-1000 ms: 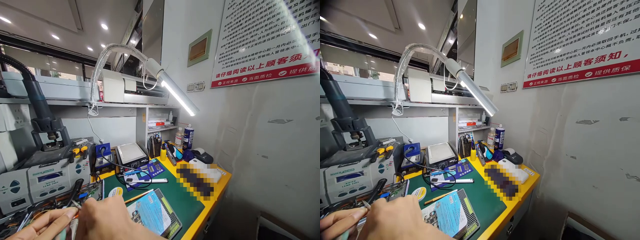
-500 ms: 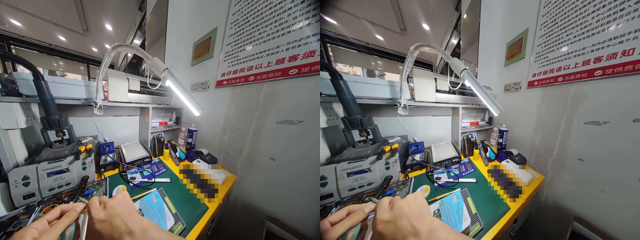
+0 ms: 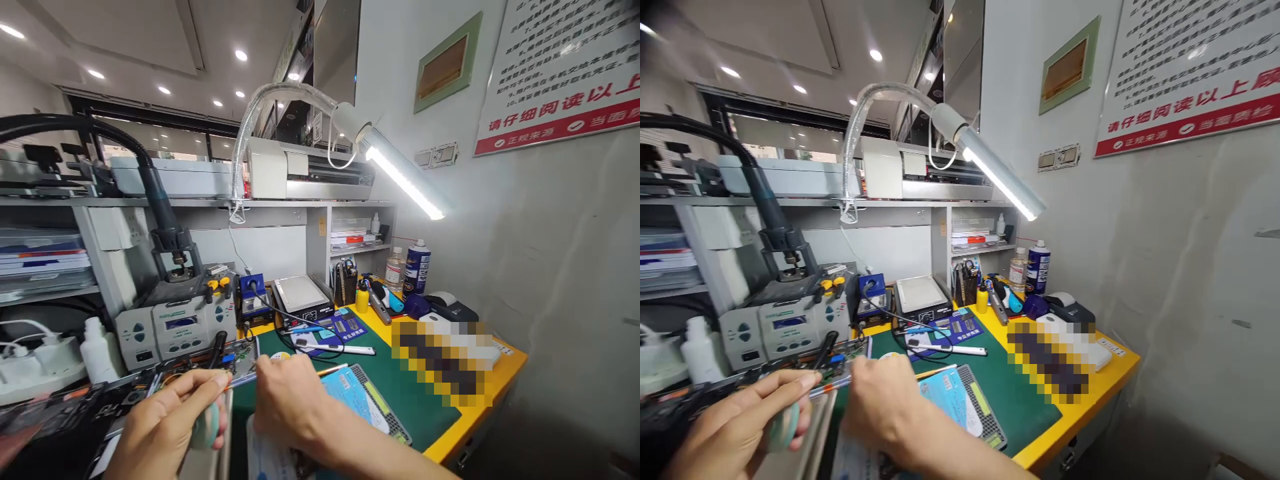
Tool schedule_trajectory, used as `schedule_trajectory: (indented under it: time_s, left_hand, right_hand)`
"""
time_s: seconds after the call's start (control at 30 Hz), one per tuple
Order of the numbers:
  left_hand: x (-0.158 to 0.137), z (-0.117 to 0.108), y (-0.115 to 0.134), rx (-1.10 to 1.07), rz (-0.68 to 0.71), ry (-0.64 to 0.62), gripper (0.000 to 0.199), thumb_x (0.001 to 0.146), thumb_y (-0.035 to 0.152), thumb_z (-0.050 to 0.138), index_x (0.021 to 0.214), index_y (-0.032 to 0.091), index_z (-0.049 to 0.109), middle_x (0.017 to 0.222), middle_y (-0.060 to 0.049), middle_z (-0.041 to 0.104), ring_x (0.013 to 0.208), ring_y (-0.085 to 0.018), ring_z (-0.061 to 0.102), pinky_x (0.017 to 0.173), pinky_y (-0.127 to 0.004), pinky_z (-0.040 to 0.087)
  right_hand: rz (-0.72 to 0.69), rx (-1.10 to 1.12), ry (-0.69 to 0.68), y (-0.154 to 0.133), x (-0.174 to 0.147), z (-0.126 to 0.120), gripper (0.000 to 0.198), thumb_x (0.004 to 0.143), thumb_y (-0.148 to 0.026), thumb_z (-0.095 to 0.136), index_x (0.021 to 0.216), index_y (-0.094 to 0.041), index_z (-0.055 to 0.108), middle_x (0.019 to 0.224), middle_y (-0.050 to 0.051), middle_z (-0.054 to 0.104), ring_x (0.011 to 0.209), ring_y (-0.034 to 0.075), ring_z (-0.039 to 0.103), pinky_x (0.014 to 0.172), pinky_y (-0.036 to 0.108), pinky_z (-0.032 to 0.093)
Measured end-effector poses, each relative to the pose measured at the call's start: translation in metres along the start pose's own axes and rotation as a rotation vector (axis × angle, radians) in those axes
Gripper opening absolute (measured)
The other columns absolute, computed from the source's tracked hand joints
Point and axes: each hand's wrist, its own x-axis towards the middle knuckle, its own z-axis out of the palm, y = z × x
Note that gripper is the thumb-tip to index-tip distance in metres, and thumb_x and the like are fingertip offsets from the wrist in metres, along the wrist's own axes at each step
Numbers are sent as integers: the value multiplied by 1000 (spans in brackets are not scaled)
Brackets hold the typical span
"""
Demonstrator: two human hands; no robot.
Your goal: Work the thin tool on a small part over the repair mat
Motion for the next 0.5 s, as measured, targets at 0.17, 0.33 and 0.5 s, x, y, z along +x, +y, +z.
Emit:
schedule_trajectory:
  time_s: [0.17, 0.33, 0.5]
  left_hand:
    - [-15, 8, 15, 109, 0, -150, 37, 79, 54, 70, 86, 17, 69, 60, 1, 61, 59, -16, 53, 52, -25, 48]
    - [-12, 12, 10, 266, 49, -229, 35, 79, 50, 70, 84, 16, 75, 66, 0, 65, 66, -16, 54, 65, -28, 45]
    - [-8, 23, 3, 402, 113, -236, 33, 77, 49, 68, 79, 18, 79, 74, -2, 71, 78, -21, 59, 75, -30, 42]
  right_hand:
    - [-24, 112, 48, -4, -7, -24, 23, 88, -15, 53, 65, -21, 50, 59, -6, 42, 55, 12, 36, 54, 28, 26]
    - [78, 365, -137, -11, -10, -60, 26, 96, -33, 42, 77, -20, 56, 44, -10, 39, 31, 8, 30, 35, 22, 19]
    - [161, 520, -200, 6, -25, -81, 28, 94, -41, 49, 81, -19, 59, 43, -11, 43, 26, 5, 28, 29, 19, 16]
